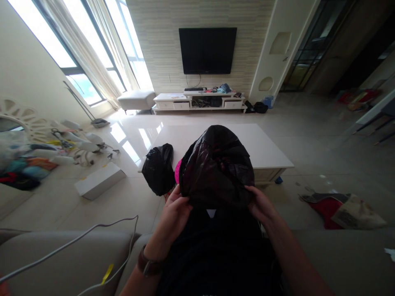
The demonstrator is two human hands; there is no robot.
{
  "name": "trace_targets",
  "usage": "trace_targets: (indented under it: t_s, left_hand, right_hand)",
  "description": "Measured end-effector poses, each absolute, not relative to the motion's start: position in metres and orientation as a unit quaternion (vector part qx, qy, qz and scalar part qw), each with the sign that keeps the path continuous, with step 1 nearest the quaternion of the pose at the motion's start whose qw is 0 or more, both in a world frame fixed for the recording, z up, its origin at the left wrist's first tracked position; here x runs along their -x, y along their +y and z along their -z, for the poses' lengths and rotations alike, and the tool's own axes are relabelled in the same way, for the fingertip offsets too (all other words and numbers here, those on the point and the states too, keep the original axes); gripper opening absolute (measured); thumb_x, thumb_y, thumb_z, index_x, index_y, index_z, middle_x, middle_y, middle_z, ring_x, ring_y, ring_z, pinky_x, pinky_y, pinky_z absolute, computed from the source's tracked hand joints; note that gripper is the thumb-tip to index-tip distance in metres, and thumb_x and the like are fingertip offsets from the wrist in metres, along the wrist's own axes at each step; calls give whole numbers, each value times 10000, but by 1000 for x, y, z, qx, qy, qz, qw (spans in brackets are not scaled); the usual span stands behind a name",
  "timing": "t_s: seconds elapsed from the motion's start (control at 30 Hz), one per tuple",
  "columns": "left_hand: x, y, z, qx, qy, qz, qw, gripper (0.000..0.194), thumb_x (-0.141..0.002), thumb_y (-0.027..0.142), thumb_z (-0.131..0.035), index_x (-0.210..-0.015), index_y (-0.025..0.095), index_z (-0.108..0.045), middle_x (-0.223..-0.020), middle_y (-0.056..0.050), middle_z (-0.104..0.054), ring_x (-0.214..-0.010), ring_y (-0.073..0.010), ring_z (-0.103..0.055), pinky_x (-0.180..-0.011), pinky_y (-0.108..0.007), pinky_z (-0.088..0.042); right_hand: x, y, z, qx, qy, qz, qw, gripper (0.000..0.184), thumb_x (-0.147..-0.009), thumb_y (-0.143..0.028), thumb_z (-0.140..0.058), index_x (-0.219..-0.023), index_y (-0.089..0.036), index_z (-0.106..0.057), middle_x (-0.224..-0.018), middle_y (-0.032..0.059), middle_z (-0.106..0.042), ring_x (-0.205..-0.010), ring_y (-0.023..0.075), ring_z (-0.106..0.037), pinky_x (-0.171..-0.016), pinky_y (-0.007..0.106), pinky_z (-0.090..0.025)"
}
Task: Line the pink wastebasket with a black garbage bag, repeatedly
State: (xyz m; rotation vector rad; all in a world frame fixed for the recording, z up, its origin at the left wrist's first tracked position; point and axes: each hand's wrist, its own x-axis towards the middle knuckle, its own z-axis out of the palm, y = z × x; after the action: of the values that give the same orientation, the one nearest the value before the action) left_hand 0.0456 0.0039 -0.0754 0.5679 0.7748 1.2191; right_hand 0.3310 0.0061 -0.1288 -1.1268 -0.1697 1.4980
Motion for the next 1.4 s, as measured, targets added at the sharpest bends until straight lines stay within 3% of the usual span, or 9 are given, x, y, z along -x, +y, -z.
trace_targets:
  t_s: [0.2, 0.33, 0.47, 0.73, 0.93, 1.07, 1.2, 1.4]
  left_hand:
    - [-51, 1, 75, -280, 347, -587, 676, 435, -736, 238, -836, -1153, 252, -715, -1139, -27, -762, -1024, -199, -699, -861, -303, -570]
    - [-57, -2, 83, -346, 388, -572, 634, 463, -668, 283, -943, -1088, 237, -754, -1057, -21, -781, -971, -188, -707, -840, -271, -562]
    - [-58, -2, 88, -372, 410, -549, 626, 343, -726, 322, -927, -1012, 200, -782, -1024, -39, -796, -922, -176, -705, -836, -267, -558]
    - [-57, -2, 79, -327, 365, -576, 655, 359, -613, 240, -962, -919, 219, -774, -883, -9, -788, -817, -151, -703, -776, -247, -570]
    - [-56, -6, 84, -293, 342, -564, 692, 385, -634, 203, -891, -992, 227, -752, -957, -11, -796, -852, -173, -717, -779, -272, -582]
    - [-60, -10, 89, -332, 389, -517, 686, 435, -660, 237, -930, -1051, 206, -744, -1078, -53, -805, -986, -211, -723, -887, -311, -574]
    - [-63, -9, 88, -372, 406, -522, 651, 365, -666, 192, -926, -987, 196, -753, -1005, -38, -803, -923, -182, -705, -878, -288, -546]
    - [-59, -3, 82, -333, 395, -576, 633, 338, -596, 78, -830, -897, 213, -758, -852, 14, -765, -845, -156, -674, -800, -242, -529]
  right_hand:
    - [-322, 5, 124, 451, -39, -692, 562, 142, -898, -147, -641, -907, -148, -783, -852, 71, -831, -697, 183, -775, -655, 260, -650]
    - [-311, 2, 124, 435, -45, -699, 566, 141, -889, -118, -651, -926, -144, -785, -897, 67, -836, -731, 172, -781, -678, 244, -655]
    - [-303, -1, 120, 418, -41, -711, 564, 183, -912, -88, -611, -948, -127, -786, -913, 63, -837, -751, 152, -784, -718, 218, -656]
    - [-301, -3, 117, 400, -41, -730, 552, 178, -907, -106, -629, -993, -124, -784, -964, 78, -837, -822, 158, -792, -762, 217, -659]
    - [-294, -4, 112, 409, -27, -718, 562, 187, -912, -90, -599, -915, -135, -781, -892, 59, -834, -755, 138, -781, -715, 192, -655]
    - [-295, -3, 116, 404, -55, -710, 574, 147, -874, -92, -650, -903, -168, -773, -871, 37, -831, -750, 141, -782, -697, 192, -661]
    - [-298, -2, 122, 395, -84, -701, 588, 159, -825, -87, -703, -930, -188, -767, -890, 36, -832, -776, 171, -791, -715, 230, -681]
    - [-300, -2, 125, 382, -55, -724, 572, 138, -820, -51, -700, -869, -168, -754, -834, 43, -824, -720, 149, -777, -675, 178, -659]
